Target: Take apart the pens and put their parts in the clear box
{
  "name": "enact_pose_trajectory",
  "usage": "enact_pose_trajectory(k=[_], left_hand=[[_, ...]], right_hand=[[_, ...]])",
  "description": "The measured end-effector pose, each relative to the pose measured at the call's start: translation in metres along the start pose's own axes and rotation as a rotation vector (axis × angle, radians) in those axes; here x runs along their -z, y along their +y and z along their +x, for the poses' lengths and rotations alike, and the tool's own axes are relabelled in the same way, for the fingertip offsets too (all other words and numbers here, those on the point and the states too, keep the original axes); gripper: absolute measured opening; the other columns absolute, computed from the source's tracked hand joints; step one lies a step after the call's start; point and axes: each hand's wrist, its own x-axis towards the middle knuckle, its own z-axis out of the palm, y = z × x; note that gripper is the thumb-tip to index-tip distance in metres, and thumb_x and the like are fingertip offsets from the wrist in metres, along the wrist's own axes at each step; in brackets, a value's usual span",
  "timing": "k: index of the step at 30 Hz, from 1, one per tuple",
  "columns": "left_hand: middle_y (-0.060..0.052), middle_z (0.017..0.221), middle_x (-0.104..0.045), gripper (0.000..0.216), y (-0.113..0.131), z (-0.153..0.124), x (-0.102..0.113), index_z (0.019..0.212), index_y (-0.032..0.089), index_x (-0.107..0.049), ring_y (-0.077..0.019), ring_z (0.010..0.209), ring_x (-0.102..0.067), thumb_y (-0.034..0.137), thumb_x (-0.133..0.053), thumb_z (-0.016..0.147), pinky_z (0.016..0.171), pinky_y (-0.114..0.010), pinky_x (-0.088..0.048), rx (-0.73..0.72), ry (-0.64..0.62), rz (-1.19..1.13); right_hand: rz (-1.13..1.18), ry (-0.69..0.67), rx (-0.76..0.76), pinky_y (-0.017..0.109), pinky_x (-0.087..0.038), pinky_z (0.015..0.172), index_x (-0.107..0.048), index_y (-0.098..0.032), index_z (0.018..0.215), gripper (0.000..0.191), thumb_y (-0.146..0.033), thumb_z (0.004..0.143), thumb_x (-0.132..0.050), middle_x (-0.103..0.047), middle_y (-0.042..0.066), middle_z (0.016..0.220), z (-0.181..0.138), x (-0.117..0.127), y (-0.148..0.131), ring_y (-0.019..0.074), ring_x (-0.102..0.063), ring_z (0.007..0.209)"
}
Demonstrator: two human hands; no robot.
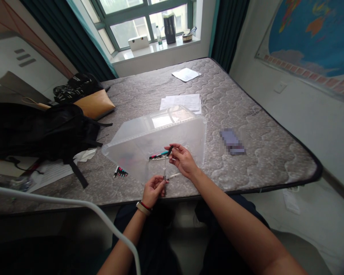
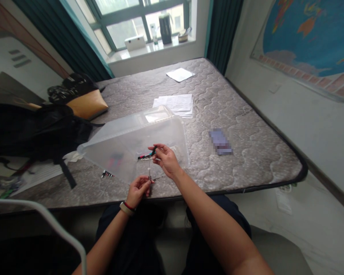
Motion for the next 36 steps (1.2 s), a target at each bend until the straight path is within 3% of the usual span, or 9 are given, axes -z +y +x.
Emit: enact_pose_trajectory(k=[11, 20, 36], left_hand=[[-0.004, 0.086, -0.071, 0.041, 0.0011, -0.0002, -0.0012, 0.097, 0.017, -0.055, -0.0066, 0.045, -0.053, 0.046, -0.074, 0.075, 0.041, -0.021, -0.046, 0.007, 0.009, -0.004], [-0.005, 0.086, -0.071, 0.039, 0.0005, 0.0003, -0.0010, 0.097, 0.017, -0.054, -0.0065, 0.046, -0.053, 0.043, -0.074, 0.076, 0.040, -0.020, -0.047, 0.009, 0.010, -0.008], [-0.005, 0.086, -0.071, 0.040, -0.0009, 0.0006, -0.0004, 0.098, 0.016, -0.053, -0.0062, 0.045, -0.053, 0.044, -0.072, 0.077, 0.040, -0.020, -0.046, 0.004, 0.004, -0.001]], right_hand=[[-0.090, -0.062, -0.080, 0.022, -0.046, 0.058, -0.063, -0.023, 0.101, 0.036, -0.040, 0.073, -0.077, -0.071, 0.006, 0.108, -0.0019, -0.0015, 0.0048, 0.0080, -0.052, 0.062], [-0.031, 0.018, 0.032, 0.024, -0.048, 0.061, -0.061, -0.025, 0.106, 0.035, -0.038, 0.076, -0.075, -0.069, 0.005, 0.114, 0.0003, 0.0014, -0.0033, 0.0084, -0.054, 0.064], [-0.057, -0.060, -0.002, 0.020, -0.048, 0.057, -0.065, -0.023, 0.100, 0.031, -0.037, 0.075, -0.077, -0.072, 0.005, 0.107, -0.0010, -0.0028, 0.0034, 0.0077, -0.056, 0.063]])
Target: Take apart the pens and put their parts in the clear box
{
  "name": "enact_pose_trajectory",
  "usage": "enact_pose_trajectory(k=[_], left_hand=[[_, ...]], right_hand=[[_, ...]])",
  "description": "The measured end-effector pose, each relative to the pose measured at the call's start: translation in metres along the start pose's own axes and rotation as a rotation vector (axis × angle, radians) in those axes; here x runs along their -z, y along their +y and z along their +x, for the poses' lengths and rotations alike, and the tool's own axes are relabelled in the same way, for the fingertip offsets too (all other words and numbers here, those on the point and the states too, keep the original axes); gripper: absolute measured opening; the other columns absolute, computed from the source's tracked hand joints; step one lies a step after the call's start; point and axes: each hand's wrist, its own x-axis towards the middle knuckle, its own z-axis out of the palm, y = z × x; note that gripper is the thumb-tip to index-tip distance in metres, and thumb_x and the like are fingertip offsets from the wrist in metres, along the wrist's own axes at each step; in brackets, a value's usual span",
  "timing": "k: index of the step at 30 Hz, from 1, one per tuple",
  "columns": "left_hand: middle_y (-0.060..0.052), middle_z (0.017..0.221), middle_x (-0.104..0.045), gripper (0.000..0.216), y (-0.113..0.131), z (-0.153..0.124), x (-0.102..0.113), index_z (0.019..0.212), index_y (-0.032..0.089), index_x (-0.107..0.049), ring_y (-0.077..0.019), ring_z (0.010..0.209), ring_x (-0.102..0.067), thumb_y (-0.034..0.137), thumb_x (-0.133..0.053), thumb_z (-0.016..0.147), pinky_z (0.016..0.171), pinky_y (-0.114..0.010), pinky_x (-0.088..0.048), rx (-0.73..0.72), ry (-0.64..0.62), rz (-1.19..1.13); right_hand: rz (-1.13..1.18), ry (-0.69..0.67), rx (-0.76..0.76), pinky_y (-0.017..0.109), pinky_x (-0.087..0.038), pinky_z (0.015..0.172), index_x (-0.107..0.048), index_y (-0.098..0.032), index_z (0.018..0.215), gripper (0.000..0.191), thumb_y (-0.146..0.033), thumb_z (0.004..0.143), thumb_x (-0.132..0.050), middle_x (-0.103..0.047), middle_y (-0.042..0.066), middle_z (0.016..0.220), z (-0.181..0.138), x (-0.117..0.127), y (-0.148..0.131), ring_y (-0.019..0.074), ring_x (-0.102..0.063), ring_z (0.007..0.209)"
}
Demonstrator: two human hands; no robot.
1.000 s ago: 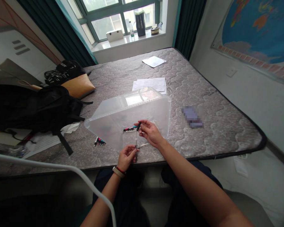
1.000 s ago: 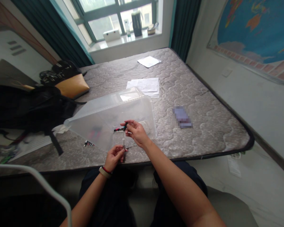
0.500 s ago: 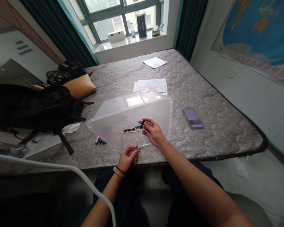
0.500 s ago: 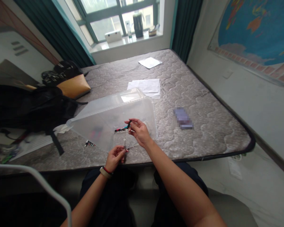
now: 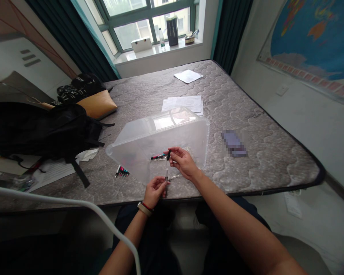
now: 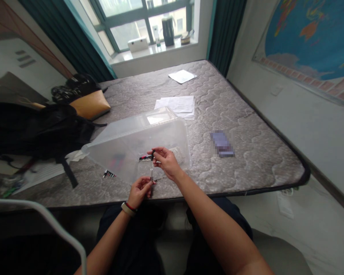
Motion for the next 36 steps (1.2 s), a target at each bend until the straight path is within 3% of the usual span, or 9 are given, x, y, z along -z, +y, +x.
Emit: enact_pose_trajectory(k=[7, 27, 36], left_hand=[[-0.004, 0.086, -0.070, 0.039, 0.000, -0.001, 0.000, 0.098, 0.016, -0.053, -0.0060, 0.045, -0.053, 0.043, -0.072, 0.077, 0.041, -0.020, -0.047, 0.003, -0.004, 0.002], [-0.005, 0.087, -0.071, 0.037, -0.001, -0.001, 0.000, 0.099, 0.016, -0.053, -0.0059, 0.045, -0.053, 0.043, -0.071, 0.079, 0.040, -0.020, -0.047, -0.012, 0.001, 0.010], [-0.004, 0.086, -0.071, 0.037, 0.001, 0.000, 0.000, 0.099, 0.016, -0.054, -0.0064, 0.045, -0.053, 0.043, -0.070, 0.079, 0.040, -0.020, -0.047, -0.035, 0.010, 0.008]], right_hand=[[0.046, 0.064, 0.088, 0.021, -0.048, 0.057, -0.064, -0.024, 0.101, 0.031, -0.035, 0.075, -0.077, -0.072, 0.004, 0.107, 0.001, 0.000, -0.006, 0.0077, -0.055, 0.062], [-0.030, 0.039, -0.016, 0.021, -0.045, 0.056, -0.064, -0.022, 0.098, 0.032, -0.036, 0.072, -0.078, -0.073, 0.005, 0.105, -0.001, -0.001, -0.003, 0.0073, -0.054, 0.060], [-0.272, 0.019, -0.025, 0.023, -0.047, 0.055, -0.065, -0.020, 0.093, 0.028, -0.035, 0.071, -0.076, -0.074, 0.004, 0.094, -0.001, -0.003, 0.015, 0.0093, -0.058, 0.059]])
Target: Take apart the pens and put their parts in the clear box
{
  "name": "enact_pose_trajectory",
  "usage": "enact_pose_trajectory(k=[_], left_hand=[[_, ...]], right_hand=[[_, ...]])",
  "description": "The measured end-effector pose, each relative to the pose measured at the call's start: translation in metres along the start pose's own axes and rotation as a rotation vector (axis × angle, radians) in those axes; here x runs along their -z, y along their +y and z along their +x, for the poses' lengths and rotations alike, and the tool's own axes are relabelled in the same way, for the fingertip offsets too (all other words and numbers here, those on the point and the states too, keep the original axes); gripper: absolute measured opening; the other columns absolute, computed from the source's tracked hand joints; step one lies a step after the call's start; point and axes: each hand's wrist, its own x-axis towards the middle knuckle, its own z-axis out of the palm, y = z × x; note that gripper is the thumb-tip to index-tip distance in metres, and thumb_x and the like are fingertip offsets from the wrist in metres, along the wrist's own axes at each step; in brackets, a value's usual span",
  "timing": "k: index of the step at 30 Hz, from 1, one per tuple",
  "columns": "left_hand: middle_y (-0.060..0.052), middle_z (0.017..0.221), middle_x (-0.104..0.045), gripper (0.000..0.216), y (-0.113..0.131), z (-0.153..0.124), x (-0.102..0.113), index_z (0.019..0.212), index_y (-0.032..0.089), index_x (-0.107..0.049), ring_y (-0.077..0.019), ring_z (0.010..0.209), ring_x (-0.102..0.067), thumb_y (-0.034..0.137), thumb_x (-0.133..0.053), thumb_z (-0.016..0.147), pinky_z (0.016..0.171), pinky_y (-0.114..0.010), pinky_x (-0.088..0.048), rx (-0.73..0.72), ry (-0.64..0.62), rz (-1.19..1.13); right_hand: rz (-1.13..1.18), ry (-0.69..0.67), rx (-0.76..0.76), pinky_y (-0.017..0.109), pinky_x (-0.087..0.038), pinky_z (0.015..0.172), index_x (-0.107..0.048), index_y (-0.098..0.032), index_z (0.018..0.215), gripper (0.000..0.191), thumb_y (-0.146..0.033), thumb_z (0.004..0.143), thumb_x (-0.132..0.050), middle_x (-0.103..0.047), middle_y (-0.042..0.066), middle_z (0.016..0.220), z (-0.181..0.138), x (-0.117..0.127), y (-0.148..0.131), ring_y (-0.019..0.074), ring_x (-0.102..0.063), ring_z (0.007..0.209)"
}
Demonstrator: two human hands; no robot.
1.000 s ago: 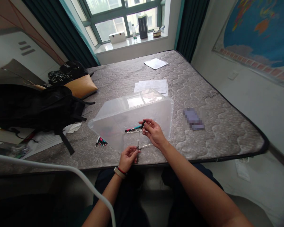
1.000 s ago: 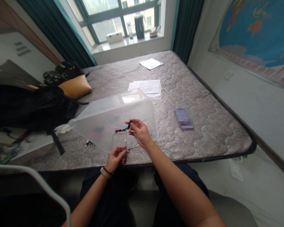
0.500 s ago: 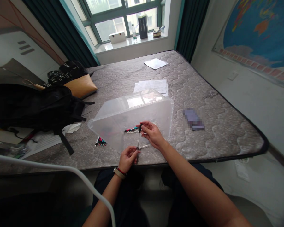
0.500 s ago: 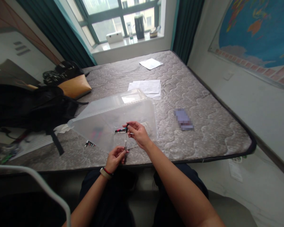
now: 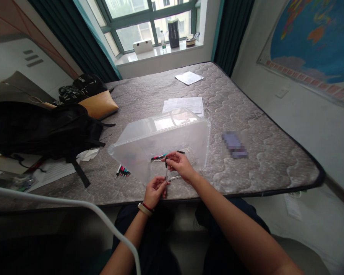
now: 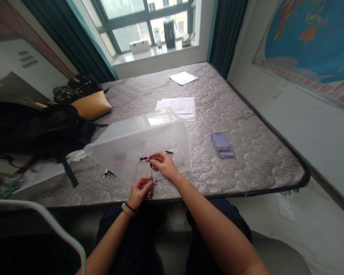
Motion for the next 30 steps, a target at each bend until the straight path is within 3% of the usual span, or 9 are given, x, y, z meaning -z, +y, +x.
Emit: enact_pose_trajectory(k=[6, 9, 17, 26, 30], left_hand=[[-0.005, 0.087, -0.071, 0.038, -0.002, 0.000, 0.001, 0.098, 0.016, -0.053, -0.0063, 0.046, -0.053, 0.044, -0.070, 0.079, 0.040, -0.019, -0.047, 0.001, 0.001, -0.014], [-0.006, 0.087, -0.071, 0.040, -0.002, 0.000, 0.002, 0.097, 0.015, -0.053, -0.0062, 0.046, -0.053, 0.046, -0.071, 0.078, 0.040, -0.019, -0.046, 0.003, -0.003, -0.027], [-0.007, 0.085, -0.071, 0.045, -0.003, -0.007, -0.002, 0.096, 0.014, -0.056, -0.0070, 0.045, -0.054, 0.050, -0.072, 0.074, 0.043, -0.021, -0.046, -0.008, 0.009, -0.057], [-0.009, 0.081, -0.072, 0.033, -0.004, -0.039, -0.008, 0.094, 0.013, -0.066, -0.0132, 0.057, -0.058, 0.044, -0.065, 0.081, 0.052, -0.022, -0.041, -0.182, 0.002, 0.170], [-0.006, 0.076, -0.071, 0.028, -0.002, -0.075, -0.013, 0.091, 0.016, -0.071, -0.0151, 0.061, -0.058, 0.041, -0.063, 0.081, 0.060, -0.024, -0.043, -0.264, 0.009, 0.290]], right_hand=[[-0.159, 0.070, 0.063, 0.028, -0.050, 0.068, -0.069, -0.019, 0.107, 0.036, -0.035, 0.075, -0.071, -0.075, 0.007, 0.096, 0.002, -0.005, 0.008, 0.0173, -0.066, 0.082], [-0.118, 0.103, 0.057, 0.031, -0.052, 0.075, -0.071, -0.019, 0.102, 0.033, -0.036, 0.075, -0.070, -0.076, 0.007, 0.095, 0.002, -0.006, 0.012, 0.0174, -0.067, 0.084], [-0.019, 0.122, 0.025, 0.027, -0.052, 0.073, -0.067, -0.018, 0.103, 0.035, -0.040, 0.076, -0.071, -0.073, 0.007, 0.097, -0.018, -0.017, 0.025, 0.0170, -0.069, 0.088], [-0.002, 0.399, 0.115, 0.024, -0.052, 0.059, -0.060, -0.018, 0.084, 0.042, -0.039, 0.058, -0.086, -0.061, -0.004, 0.072, -0.068, -0.012, 0.033, 0.0113, -0.060, 0.064], [-0.090, 0.390, 0.091, 0.023, -0.052, 0.058, -0.065, -0.016, 0.084, 0.040, -0.041, 0.060, -0.085, -0.061, -0.003, 0.070, -0.101, -0.014, 0.034, 0.0109, -0.057, 0.061]])
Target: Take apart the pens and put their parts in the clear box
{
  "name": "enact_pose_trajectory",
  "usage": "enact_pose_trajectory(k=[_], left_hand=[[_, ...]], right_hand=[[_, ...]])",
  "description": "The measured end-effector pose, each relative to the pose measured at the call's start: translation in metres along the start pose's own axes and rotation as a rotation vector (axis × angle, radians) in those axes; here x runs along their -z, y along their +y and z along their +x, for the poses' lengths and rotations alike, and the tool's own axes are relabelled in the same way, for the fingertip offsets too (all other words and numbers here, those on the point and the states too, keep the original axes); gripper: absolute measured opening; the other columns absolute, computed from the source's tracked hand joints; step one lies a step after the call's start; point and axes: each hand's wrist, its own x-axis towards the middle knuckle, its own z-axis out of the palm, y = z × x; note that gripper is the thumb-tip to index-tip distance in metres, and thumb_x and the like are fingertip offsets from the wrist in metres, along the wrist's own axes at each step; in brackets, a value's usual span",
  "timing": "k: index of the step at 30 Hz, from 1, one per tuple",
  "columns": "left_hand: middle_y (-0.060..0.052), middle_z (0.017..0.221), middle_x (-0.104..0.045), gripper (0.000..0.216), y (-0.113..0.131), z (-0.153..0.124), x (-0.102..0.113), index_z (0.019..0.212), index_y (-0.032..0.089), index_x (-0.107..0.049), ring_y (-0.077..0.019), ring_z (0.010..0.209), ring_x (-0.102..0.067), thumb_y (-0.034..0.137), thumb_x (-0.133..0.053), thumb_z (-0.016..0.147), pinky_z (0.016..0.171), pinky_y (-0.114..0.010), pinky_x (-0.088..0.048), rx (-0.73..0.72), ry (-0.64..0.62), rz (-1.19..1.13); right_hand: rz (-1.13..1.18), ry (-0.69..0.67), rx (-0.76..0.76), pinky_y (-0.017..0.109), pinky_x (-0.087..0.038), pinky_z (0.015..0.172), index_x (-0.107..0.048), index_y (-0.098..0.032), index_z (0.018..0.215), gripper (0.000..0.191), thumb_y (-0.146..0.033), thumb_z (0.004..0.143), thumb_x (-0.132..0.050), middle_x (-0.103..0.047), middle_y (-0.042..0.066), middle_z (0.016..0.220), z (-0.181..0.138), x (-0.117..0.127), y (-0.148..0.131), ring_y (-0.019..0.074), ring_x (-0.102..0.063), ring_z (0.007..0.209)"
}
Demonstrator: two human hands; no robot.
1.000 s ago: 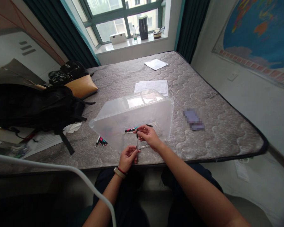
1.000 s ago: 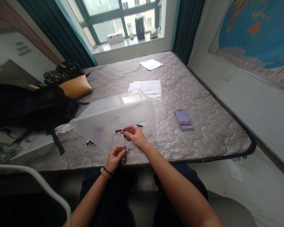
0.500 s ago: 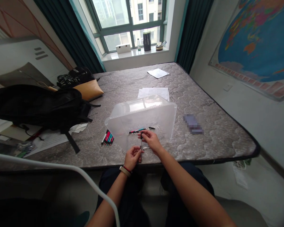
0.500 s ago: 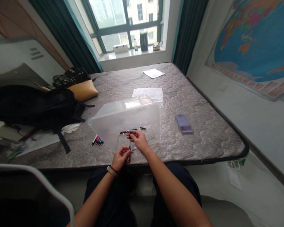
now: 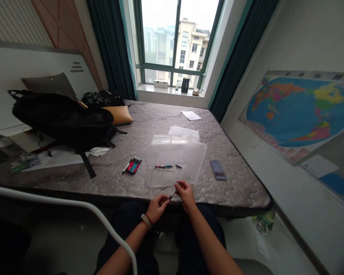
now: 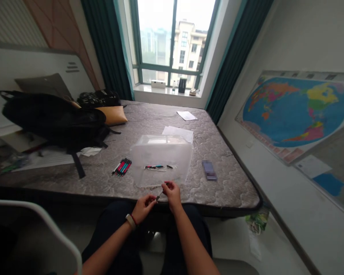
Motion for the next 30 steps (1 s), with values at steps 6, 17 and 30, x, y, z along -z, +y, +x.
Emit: enact_pose_trajectory(k=[6, 17, 30], left_hand=[[-0.004, 0.075, -0.069, 0.030, 0.032, -0.055, 0.007, 0.091, 0.016, -0.072, -0.0147, 0.062, -0.056, 0.043, -0.062, 0.081, 0.060, -0.024, -0.041, 0.008, -0.030, 0.016], [-0.004, 0.074, -0.068, 0.033, 0.166, -0.123, 0.046, 0.101, 0.017, -0.069, -0.0132, 0.059, -0.056, 0.044, -0.060, 0.085, 0.054, -0.022, -0.040, -0.016, 0.009, -0.085], [-0.001, 0.070, -0.067, 0.029, 0.232, -0.126, 0.061, 0.099, 0.022, -0.072, -0.0142, 0.061, -0.058, 0.044, -0.058, 0.086, 0.057, -0.022, -0.042, -0.146, -0.076, 0.110]], right_hand=[[-0.011, -0.007, -0.061, 0.027, -0.055, 0.062, -0.067, -0.015, 0.077, 0.039, -0.052, 0.069, -0.077, -0.068, 0.004, 0.075, -0.068, -0.001, -0.009, 0.0166, -0.066, 0.068], [-0.153, -0.416, 0.080, 0.043, -0.056, 0.085, -0.058, -0.026, 0.129, 0.044, -0.045, 0.089, -0.060, -0.068, 0.009, 0.114, -0.187, -0.042, -0.153, 0.0264, -0.066, 0.103], [-0.074, -0.294, 0.036, 0.048, -0.054, 0.089, -0.060, -0.026, 0.117, 0.047, -0.039, 0.075, -0.078, -0.068, 0.010, 0.111, -0.206, -0.030, -0.198, 0.0288, -0.066, 0.103]])
